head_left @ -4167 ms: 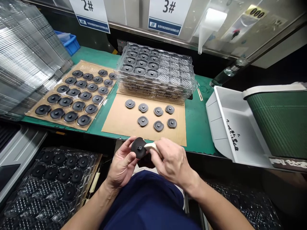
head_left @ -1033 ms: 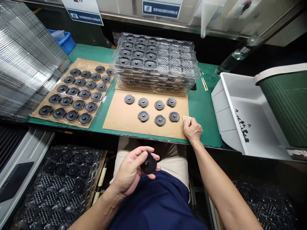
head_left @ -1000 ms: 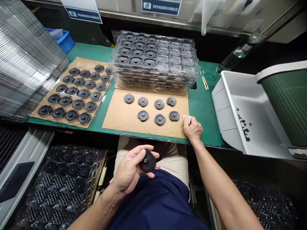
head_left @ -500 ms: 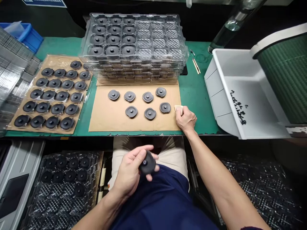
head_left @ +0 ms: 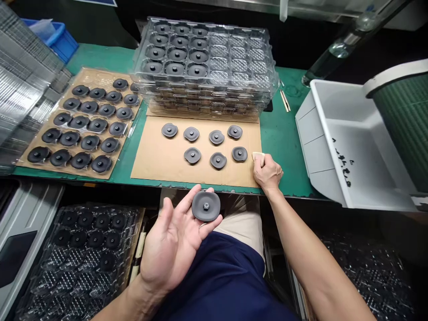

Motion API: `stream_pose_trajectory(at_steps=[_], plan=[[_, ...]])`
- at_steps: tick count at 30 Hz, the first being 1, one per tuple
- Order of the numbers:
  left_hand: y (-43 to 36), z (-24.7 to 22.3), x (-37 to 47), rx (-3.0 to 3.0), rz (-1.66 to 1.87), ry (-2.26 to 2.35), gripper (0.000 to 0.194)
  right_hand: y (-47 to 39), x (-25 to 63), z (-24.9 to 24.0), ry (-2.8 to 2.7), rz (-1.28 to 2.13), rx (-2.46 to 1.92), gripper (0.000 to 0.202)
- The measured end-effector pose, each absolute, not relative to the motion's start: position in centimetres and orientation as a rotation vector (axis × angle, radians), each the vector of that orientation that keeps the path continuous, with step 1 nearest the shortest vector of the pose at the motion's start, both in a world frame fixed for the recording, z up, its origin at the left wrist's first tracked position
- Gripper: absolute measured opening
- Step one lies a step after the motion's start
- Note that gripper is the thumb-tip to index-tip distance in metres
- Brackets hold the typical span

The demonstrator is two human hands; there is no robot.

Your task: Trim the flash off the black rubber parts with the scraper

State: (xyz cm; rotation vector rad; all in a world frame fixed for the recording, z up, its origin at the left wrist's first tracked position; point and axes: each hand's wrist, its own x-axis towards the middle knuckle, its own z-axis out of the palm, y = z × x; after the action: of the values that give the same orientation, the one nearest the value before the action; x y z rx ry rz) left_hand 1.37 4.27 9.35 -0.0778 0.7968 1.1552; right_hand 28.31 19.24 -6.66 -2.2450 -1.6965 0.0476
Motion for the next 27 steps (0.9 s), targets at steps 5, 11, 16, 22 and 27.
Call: stream_pose_trajectory(at_steps=[5, 11, 16, 22, 27], plan=[[3.9, 9.5, 0.2, -0.102, 1.191, 0.765, 0.067, 19.2, 28.1, -6.6, -1.687, 0.025, -2.259, 0.025], [3.7, 9.4, -1.1, -0.126, 1.195, 0.726, 0.068, 19.2, 27.9, -6.7, -1.687, -0.005, -2.279, 0.023], [3.6, 9.2, -1.6, -0.144, 1.198, 0.72, 0.068, 19.2, 27.8, -6.6, -1.686, -0.026, -2.303, 0.022], [3.3, 8.6, -1.9, -0.093, 1.237, 0.743, 0.067, 19.2, 27.6, -6.5, -1.675, -0.042, -2.315, 0.022], [3.1, 8.4, -2.0, -0.045, 1.261, 0.776, 0.062, 19.2, 27.7, -6.8, -1.674, -0.057, -2.316, 0.024]])
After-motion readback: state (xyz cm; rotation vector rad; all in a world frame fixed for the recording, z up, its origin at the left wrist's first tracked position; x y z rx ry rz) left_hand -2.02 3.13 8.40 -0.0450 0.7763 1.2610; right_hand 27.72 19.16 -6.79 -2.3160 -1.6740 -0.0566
